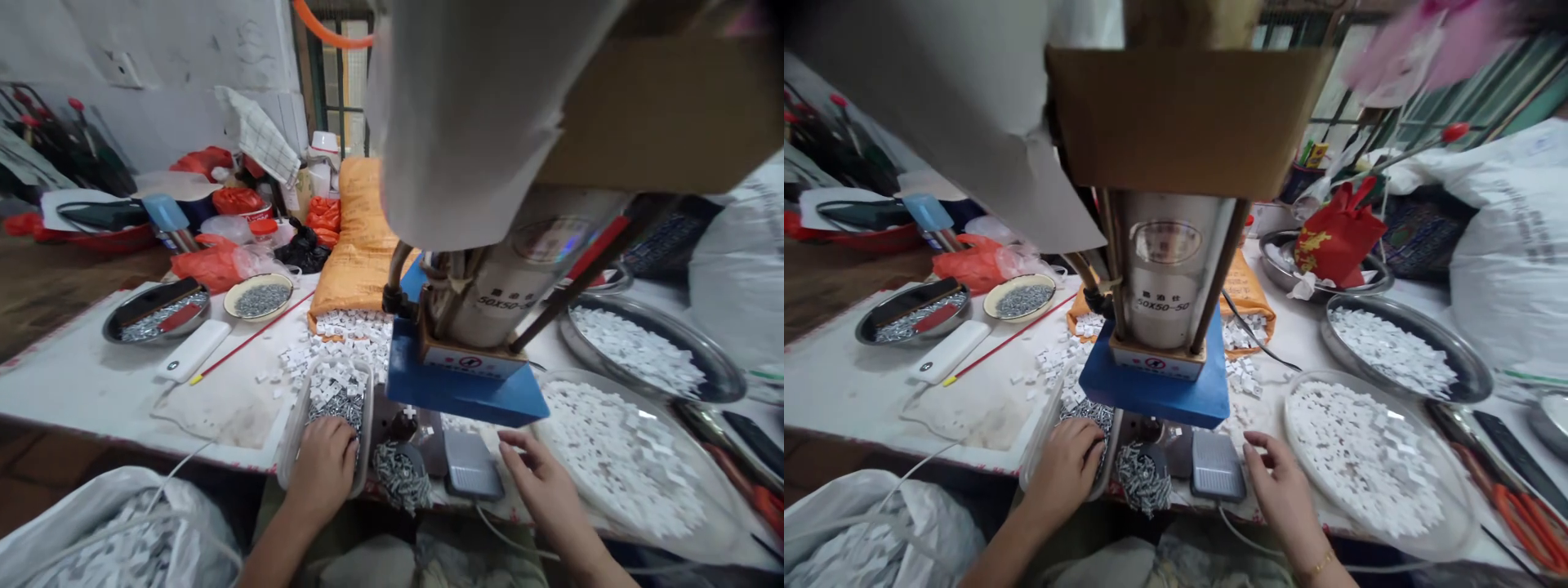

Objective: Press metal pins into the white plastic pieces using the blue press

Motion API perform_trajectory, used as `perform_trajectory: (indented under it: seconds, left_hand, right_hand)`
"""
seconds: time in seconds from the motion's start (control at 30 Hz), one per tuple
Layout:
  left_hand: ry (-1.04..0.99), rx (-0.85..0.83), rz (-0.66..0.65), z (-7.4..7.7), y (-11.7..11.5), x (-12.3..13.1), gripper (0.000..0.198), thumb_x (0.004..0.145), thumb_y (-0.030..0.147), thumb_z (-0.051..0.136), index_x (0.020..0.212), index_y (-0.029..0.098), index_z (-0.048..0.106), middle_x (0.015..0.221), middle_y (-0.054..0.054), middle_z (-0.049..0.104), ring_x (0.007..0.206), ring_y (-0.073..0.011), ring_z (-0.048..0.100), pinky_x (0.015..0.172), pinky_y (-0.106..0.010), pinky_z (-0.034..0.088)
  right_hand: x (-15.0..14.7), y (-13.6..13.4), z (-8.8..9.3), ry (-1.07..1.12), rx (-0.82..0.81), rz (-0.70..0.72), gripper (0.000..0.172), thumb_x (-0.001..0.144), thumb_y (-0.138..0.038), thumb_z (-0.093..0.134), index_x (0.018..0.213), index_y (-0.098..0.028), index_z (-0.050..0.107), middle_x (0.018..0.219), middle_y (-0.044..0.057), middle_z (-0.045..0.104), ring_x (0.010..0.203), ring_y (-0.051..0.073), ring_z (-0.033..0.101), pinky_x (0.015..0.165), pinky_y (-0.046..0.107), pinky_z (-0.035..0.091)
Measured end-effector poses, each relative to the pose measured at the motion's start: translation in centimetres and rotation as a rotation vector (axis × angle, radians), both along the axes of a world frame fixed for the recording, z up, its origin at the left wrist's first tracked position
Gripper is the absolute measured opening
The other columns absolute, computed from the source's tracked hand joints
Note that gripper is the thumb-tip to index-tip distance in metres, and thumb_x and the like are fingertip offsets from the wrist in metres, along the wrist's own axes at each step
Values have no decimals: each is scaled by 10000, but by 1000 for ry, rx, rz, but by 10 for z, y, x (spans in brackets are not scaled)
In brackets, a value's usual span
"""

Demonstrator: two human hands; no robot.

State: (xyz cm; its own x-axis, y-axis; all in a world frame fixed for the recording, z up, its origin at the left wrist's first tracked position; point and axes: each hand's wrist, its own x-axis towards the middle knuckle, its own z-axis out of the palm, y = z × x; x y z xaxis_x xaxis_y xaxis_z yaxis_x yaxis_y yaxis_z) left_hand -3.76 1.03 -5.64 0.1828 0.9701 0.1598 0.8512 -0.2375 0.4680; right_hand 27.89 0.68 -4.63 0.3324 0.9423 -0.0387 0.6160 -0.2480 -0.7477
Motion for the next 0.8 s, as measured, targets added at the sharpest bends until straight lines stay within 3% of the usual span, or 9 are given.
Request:
perform_trajectory:
  seconds: [0.1, 0.2, 0.3, 0.4, 0.5, 0.63, 0.73, 0.8]
  left_hand:
    - [-17, -16, -13, 0, 0, -1, 173, 835, 137, 451, 845, 172, 620, 900, -79, 598, 901, -237, 524, 837, -416, 410]
    - [2, -29, -28, 2, 1, -1, 181, 811, 131, 477, 899, 184, 626, 935, -75, 588, 936, -240, 507, 859, -415, 391]
    - [57, -58, -33, 3, 3, 0, 155, 799, 122, 486, 839, 185, 622, 890, -67, 583, 904, -235, 508, 838, -405, 386]
    - [81, -66, -31, 2, 4, 0, 168, 807, 92, 465, 769, 182, 602, 832, -57, 585, 851, -219, 513, 806, -384, 389]
    - [73, -53, -25, 1, 2, -1, 128, 812, 118, 490, 820, 179, 601, 867, -58, 589, 875, -222, 512, 824, -387, 386]
    - [57, -38, -42, 1, 1, 0, 95, 804, 142, 517, 814, 183, 603, 858, -58, 591, 870, -231, 516, 824, -401, 385]
    - [28, -34, -28, 2, 2, 0, 126, 810, 120, 494, 743, 180, 583, 813, -50, 591, 831, -216, 524, 809, -388, 394]
    - [-1, -21, -1, 3, 4, -1, 140, 821, 116, 475, 745, 178, 575, 822, -51, 591, 842, -209, 527, 804, -370, 403]
  right_hand:
    - [3, -22, 9, 58, -103, 16, 431, 655, -560, 552, 843, -192, 675, 744, 81, 711, 589, 228, 628, 488, 317, 513]
    - [-10, -30, 17, 93, -98, 114, 386, 664, -553, 575, 812, -213, 679, 796, 82, 717, 661, 238, 647, 529, 308, 535]
    - [-45, -25, 25, 36, -31, 320, 300, 752, -490, 551, 822, -228, 677, 799, 71, 708, 732, 225, 643, 660, 305, 533]
    - [-86, -15, 32, -19, -20, 583, 239, 817, -401, 507, 871, -241, 676, 819, 61, 684, 763, 214, 633, 689, 310, 514]
    - [-110, -6, 32, -44, -33, 687, 189, 799, -326, 515, 807, -236, 682, 811, 58, 655, 735, 210, 624, 666, 315, 502]
    - [-110, 2, 26, 128, -87, 601, 172, 747, -326, 544, 701, -223, 674, 736, 43, 653, 704, 209, 615, 645, 313, 485]
    - [-102, 2, 20, 421, -205, 436, 191, 680, -381, 620, 735, -210, 684, 689, 21, 655, 609, 175, 579, 542, 274, 449]
    - [-99, 1, 18, 633, -300, 318, 231, 643, -396, 668, 769, -203, 681, 560, -24, 590, 469, 117, 483, 437, 227, 365]
